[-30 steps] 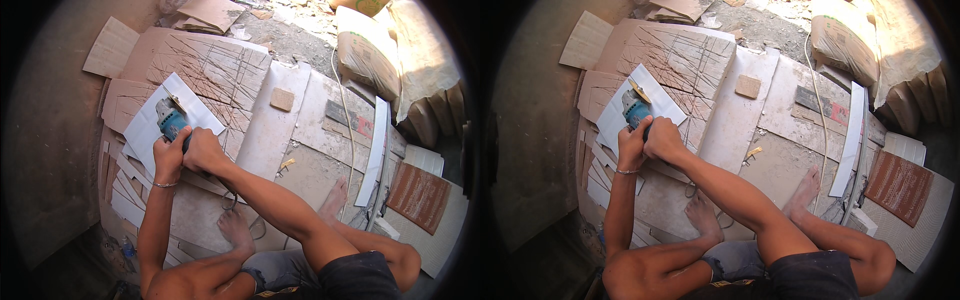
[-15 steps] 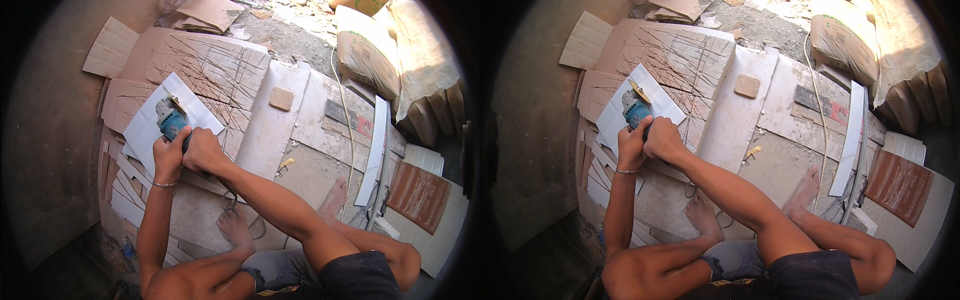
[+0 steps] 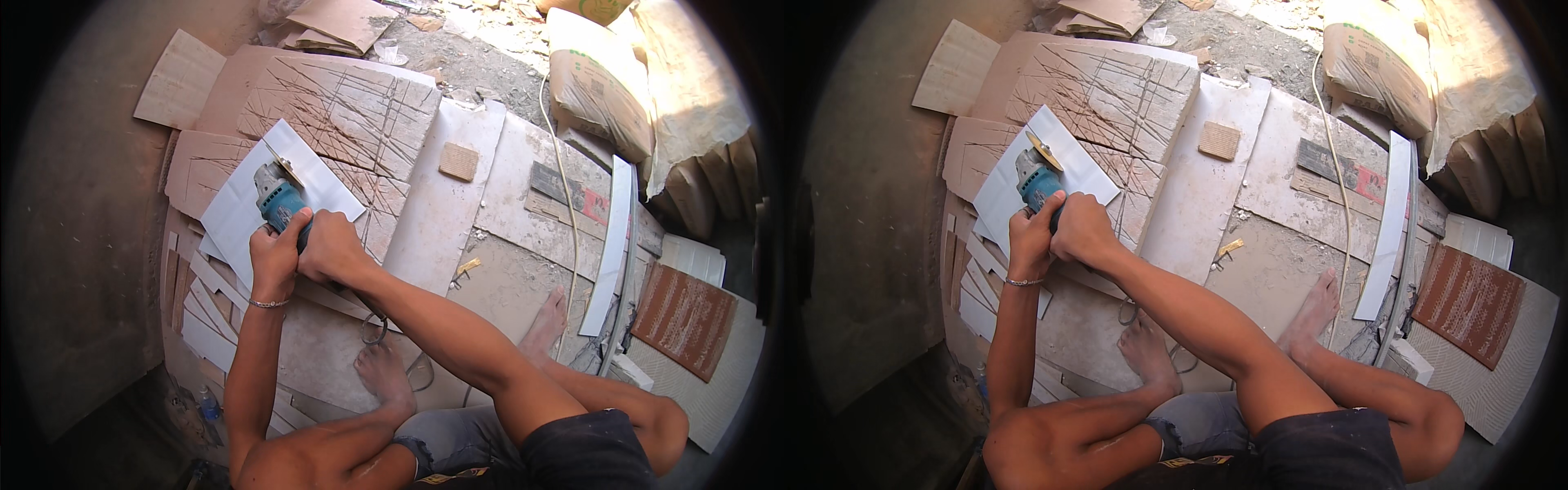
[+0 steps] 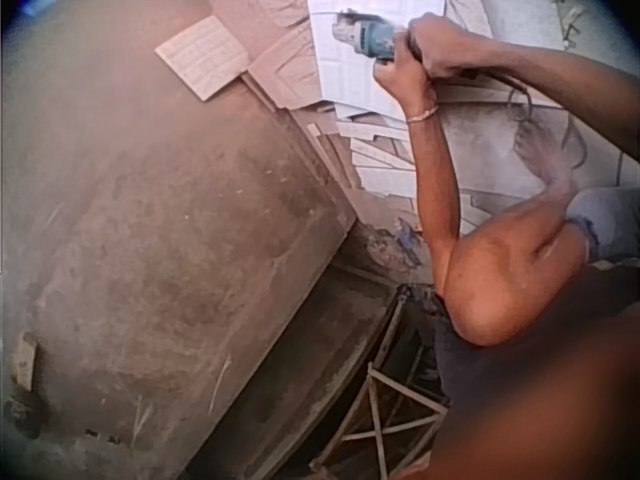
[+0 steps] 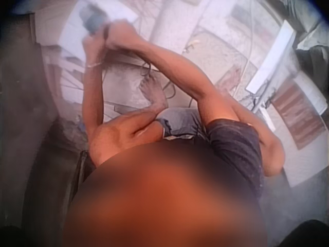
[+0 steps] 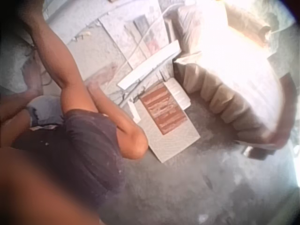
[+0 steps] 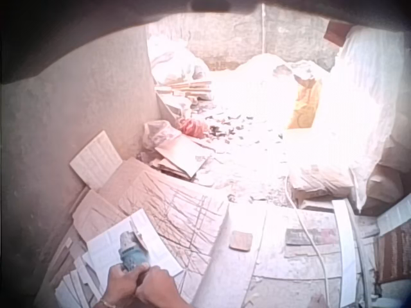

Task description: The person uses an angle grinder to cut white ceramic tiles into smaller rectangular pieces. They position the tile, cut along a line, and then separate the pieces, repeating the process with another tile.

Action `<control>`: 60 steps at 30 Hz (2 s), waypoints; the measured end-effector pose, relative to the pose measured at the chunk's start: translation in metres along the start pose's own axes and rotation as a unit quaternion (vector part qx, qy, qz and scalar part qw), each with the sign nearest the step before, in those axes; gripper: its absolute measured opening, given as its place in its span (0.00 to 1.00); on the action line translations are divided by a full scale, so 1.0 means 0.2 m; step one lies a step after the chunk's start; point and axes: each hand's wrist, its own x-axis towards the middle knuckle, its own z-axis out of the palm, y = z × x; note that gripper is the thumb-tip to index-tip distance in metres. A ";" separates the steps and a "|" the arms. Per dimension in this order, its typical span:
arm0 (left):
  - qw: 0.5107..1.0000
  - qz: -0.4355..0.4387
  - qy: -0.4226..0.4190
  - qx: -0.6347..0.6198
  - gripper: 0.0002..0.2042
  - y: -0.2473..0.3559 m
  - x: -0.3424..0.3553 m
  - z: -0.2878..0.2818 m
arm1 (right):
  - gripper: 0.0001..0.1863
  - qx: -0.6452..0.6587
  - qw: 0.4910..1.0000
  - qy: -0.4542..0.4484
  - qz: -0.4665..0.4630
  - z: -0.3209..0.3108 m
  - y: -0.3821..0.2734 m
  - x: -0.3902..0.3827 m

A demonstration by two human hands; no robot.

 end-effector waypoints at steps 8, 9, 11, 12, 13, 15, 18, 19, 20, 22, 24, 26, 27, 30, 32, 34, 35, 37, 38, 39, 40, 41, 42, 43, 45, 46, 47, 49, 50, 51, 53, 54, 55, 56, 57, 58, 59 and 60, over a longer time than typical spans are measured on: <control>1.000 0.000 0.003 0.003 0.18 0.01 -0.03 0.01 | 0.21 0.005 1.000 -0.005 0.004 0.00 0.01 -0.01; 1.000 0.001 0.004 0.003 0.18 0.01 -0.03 0.01 | 0.21 0.004 1.000 -0.003 0.002 0.00 0.01 -0.01; 1.000 -0.002 0.002 0.003 0.17 0.01 -0.02 0.01 | 0.21 0.003 1.000 0.003 0.002 0.01 0.01 -0.01; 1.000 -0.004 0.001 0.004 0.17 0.00 -0.02 0.00 | 0.22 0.003 1.000 0.006 0.002 0.01 0.01 -0.02; 1.000 -0.004 0.001 0.004 0.17 0.00 -0.02 0.00 | 0.22 0.004 1.000 0.001 0.004 0.00 0.01 -0.01; 1.000 -0.004 0.001 0.003 0.18 0.01 -0.02 0.00 | 0.22 0.006 1.000 -0.011 0.009 0.00 0.00 -0.01; 1.000 -0.001 0.002 0.002 0.18 0.01 -0.03 0.02 | 0.22 -0.005 1.000 0.000 0.003 0.00 0.02 -0.01; 1.000 0.000 0.001 0.003 0.18 0.01 -0.03 0.01 | 0.22 -0.003 1.000 -0.001 0.004 0.00 0.01 -0.01; 1.000 0.000 0.001 0.003 0.18 0.01 -0.03 0.01 | 0.22 -0.001 1.000 -0.001 0.004 0.00 0.01 -0.02; 1.000 0.003 0.003 0.004 0.18 0.01 -0.04 0.01 | 0.22 0.002 1.000 -0.002 0.005 0.00 0.01 -0.03; 1.000 0.006 0.006 0.004 0.18 0.01 -0.05 0.02 | 0.22 0.002 1.000 -0.004 0.007 -0.01 0.02 -0.03; 1.000 0.003 0.009 0.008 0.19 0.00 -0.04 0.01 | 0.22 0.001 1.000 -0.007 0.009 -0.01 0.01 -0.04; 1.000 0.002 0.010 0.010 0.19 0.00 -0.04 0.01 | 0.22 0.000 1.000 -0.010 0.010 -0.01 0.01 -0.04; 1.000 0.000 0.004 0.007 0.19 0.00 -0.04 0.02 | 0.21 -0.005 1.000 0.002 0.002 0.00 0.03 -0.03; 1.000 -0.001 0.007 0.010 0.19 0.00 -0.04 0.02 | 0.22 -0.003 1.000 0.001 0.002 0.00 0.03 -0.03; 1.000 0.000 0.007 0.013 0.19 0.00 -0.04 0.02 | 0.22 -0.001 1.000 -0.003 0.003 0.00 0.03 -0.03; 1.000 0.000 0.007 0.014 0.19 0.00 -0.05 0.01 | 0.22 0.000 1.000 -0.006 0.003 0.00 0.03 -0.03; 1.000 0.001 0.006 0.014 0.19 0.00 -0.05 0.02 | 0.22 -0.002 1.000 -0.009 0.002 0.00 0.03 -0.03; 1.000 0.002 0.007 0.013 0.19 0.00 -0.06 0.02 | 0.22 -0.005 1.000 -0.008 0.002 0.00 0.03 -0.04; 1.000 0.003 0.007 0.012 0.18 0.00 -0.06 0.03 | 0.22 -0.007 1.000 -0.007 0.002 0.00 0.04 -0.04; 1.000 0.003 0.009 0.013 0.18 0.00 -0.06 0.03 | 0.21 -0.006 1.000 -0.010 0.003 0.00 0.04 -0.04; 1.000 0.003 0.011 0.014 0.18 0.00 -0.07 0.03 | 0.21 -0.004 1.000 -0.013 0.004 0.00 0.04 -0.04; 1.000 0.003 0.014 0.015 0.18 0.00 -0.07 0.03 | 0.21 -0.002 1.000 -0.016 0.005 0.00 0.04 -0.04; 1.000 0.003 0.012 0.014 0.18 0.00 -0.07 0.03 | 0.21 -0.002 1.000 -0.015 0.005 0.00 0.04 -0.04; 1.000 0.003 0.008 0.010 0.18 0.00 -0.06 0.03 | 0.21 -0.002 1.000 -0.013 0.004 0.00 0.04 -0.04; 1.000 0.002 0.007 0.009 0.18 0.00 -0.06 0.03 | 0.21 -0.004 1.000 -0.016 0.004 0.00 0.04 -0.04; 1.000 0.001 0.006 0.008 0.18 0.00 -0.06 0.02 | 0.21 -0.006 1.000 -0.019 0.005 0.00 0.04 -0.04; 1.000 0.000 0.005 0.009 0.18 -0.01 -0.06 0.02 | 0.21 -0.008 1.000 -0.022 0.005 -0.01 0.04 -0.04; 1.000 0.000 0.005 0.010 0.18 -0.01 -0.06 0.02 | 0.21 -0.008 1.000 -0.023 0.006 -0.01 0.04 -0.04; 1.000 0.000 0.004 0.011 0.18 -0.01 -0.06 0.03 | 0.22 -0.007 1.000 -0.023 0.006 -0.01 0.04 -0.04; 1.000 -0.001 0.004 0.014 0.18 -0.01 -0.07 0.03 | 0.22 -0.005 1.000 -0.017 0.003 0.00 0.05 -0.04; 1.000 -0.001 0.004 0.015 0.18 -0.01 -0.07 0.03 | 0.22 -0.005 1.000 -0.013 0.001 0.00 0.05 -0.05; 1.000 -0.001 0.003 0.015 0.18 -0.01 -0.07 0.03 | 0.21 -0.005 1.000 -0.014 0.001 0.00 0.05 -0.05; 1.000 -0.002 0.003 0.015 0.18 0.00 -0.08 0.03 | 0.21 -0.006 1.000 -0.015 0.002 0.00 0.05 -0.05; 1.000 -0.002 0.002 0.014 0.18 0.00 -0.08 0.03 | 0.21 -0.006 1.000 -0.015 0.003 0.00 0.05 -0.05; 1.000 0.000 0.001 0.019 0.18 -0.01 -0.08 0.03 | 0.21 -0.004 1.000 -0.015 0.003 0.00 0.05 -0.06; 1.000 0.001 0.000 0.024 0.19 -0.02 -0.08 0.02 | 0.21 -0.002 1.000 -0.015 0.002 -0.01 0.05 -0.06; 1.000 0.003 -0.002 0.029 0.19 -0.03 -0.08 0.02 | 0.21 0.000 1.000 -0.015 0.002 -0.01 0.05 -0.06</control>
